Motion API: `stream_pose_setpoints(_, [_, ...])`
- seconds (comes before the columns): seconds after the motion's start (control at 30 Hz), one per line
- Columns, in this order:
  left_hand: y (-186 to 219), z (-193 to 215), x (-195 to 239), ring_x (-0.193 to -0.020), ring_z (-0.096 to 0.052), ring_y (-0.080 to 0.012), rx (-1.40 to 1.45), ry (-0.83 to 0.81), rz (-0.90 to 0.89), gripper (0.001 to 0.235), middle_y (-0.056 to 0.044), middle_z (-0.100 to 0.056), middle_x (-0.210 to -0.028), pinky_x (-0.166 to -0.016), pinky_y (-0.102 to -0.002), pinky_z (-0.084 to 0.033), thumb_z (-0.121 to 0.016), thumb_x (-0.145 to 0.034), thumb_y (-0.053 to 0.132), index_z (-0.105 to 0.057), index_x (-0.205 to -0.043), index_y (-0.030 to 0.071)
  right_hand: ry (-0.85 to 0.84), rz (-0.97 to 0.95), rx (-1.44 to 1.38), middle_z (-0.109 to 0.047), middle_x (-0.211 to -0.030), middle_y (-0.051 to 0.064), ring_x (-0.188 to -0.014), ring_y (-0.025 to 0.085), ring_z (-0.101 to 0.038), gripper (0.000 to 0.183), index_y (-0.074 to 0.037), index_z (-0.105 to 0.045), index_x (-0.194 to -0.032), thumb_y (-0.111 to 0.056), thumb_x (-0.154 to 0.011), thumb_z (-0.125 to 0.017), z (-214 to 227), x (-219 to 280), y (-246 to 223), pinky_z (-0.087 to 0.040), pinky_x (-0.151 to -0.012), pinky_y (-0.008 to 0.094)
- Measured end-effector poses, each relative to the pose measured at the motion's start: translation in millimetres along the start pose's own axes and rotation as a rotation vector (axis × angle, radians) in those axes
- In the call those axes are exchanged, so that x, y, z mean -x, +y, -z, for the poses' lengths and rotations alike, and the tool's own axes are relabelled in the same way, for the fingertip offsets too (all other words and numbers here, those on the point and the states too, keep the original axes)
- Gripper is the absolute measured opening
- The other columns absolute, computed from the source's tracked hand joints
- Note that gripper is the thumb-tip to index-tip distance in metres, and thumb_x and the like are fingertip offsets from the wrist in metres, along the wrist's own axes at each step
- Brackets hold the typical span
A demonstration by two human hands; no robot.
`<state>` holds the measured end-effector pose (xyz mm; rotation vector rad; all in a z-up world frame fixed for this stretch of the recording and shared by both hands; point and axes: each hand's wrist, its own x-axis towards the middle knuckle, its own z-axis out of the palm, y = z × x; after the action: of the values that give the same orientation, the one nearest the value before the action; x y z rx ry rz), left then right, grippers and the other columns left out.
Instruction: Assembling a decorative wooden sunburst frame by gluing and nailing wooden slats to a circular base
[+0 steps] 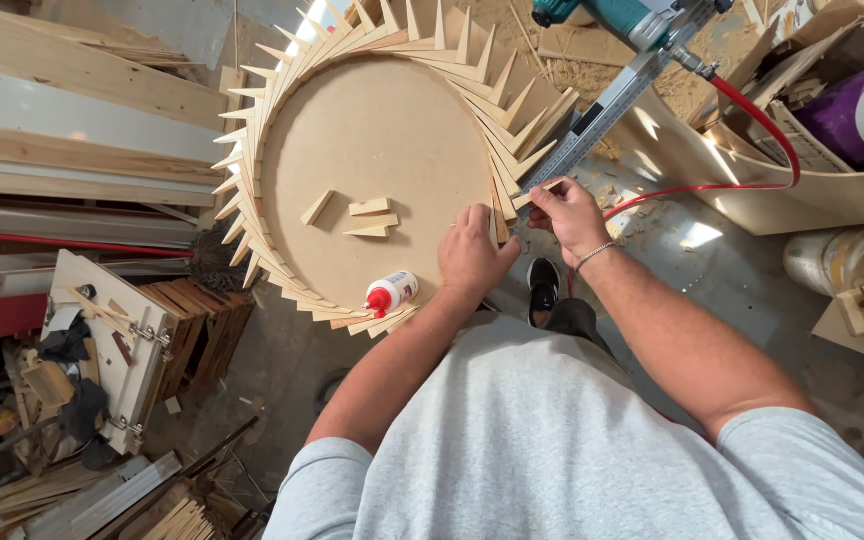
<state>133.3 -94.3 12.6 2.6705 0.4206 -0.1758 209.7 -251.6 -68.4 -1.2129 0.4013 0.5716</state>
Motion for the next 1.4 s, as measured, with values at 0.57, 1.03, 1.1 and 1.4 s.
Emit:
stream_pose_setpoints(0.57, [38, 58, -34, -0.094, -0.072, -0.0428, 0.16, -0.208, 0.247, 0.049, -0.012, -0.066, -0.088, -0.081, -0.051, -0.054, -0.065, -0.084, 0.064, -0.054, -0.091, 0.017, 0.095, 0.087, -0.107, -0.058, -0.079, 0.003, -0.062, 0.015, -0.062, 0.019, -0.011, -0.065, -0.105, -0.023, -0.097, -0.078, -22, 6, 2, -0.061, -0.053, 0.026])
stream_pose_setpoints(1.03, [45, 77, -54, -0.101, -0.071, -0.0389, 0.151, -0.403, 0.365, 0.041, -0.015, -0.07, -0.087, -0.083, -0.048, -0.056, -0.068, -0.079, 0.059, -0.057, -0.084, 0.02, 0.0, -0.071, -0.165, -0.06, -0.092, 0.001, -0.085, 0.017, -0.061, 0.032, -0.01, -0.06, -0.108, -0.04, -0.102, -0.069, -57, 39, -12, -0.054, -0.079, 0.033])
stream_pose_setpoints(1.1, [43, 74, -57, -0.1, -0.071, -0.0409, 0.133, -0.399, 0.329, 0.044, -0.017, -0.069, -0.087, -0.082, -0.049, -0.056, -0.067, -0.08, 0.061, -0.057, -0.084, 0.018, 0.045, -0.065, -0.245, -0.062, -0.091, -0.001, -0.085, 0.014, -0.059, 0.025, -0.013, -0.059, -0.104, -0.035, -0.101, -0.07, -63, 40, -17, -0.05, -0.076, 0.03])
stream_pose_setpoints(1.4, [53, 92, -52, -0.105, -0.07, -0.0402, 0.147, -0.424, 0.33, 0.039, -0.017, -0.07, -0.092, -0.088, -0.049, -0.055, -0.064, -0.085, 0.056, -0.058, -0.09, 0.018, -0.033, -0.1, -0.243, -0.06, -0.094, -0.003, -0.089, 0.015, -0.056, 0.026, -0.014, -0.057, -0.104, -0.038, -0.102, -0.068, -53, 30, -5, -0.046, -0.08, 0.03])
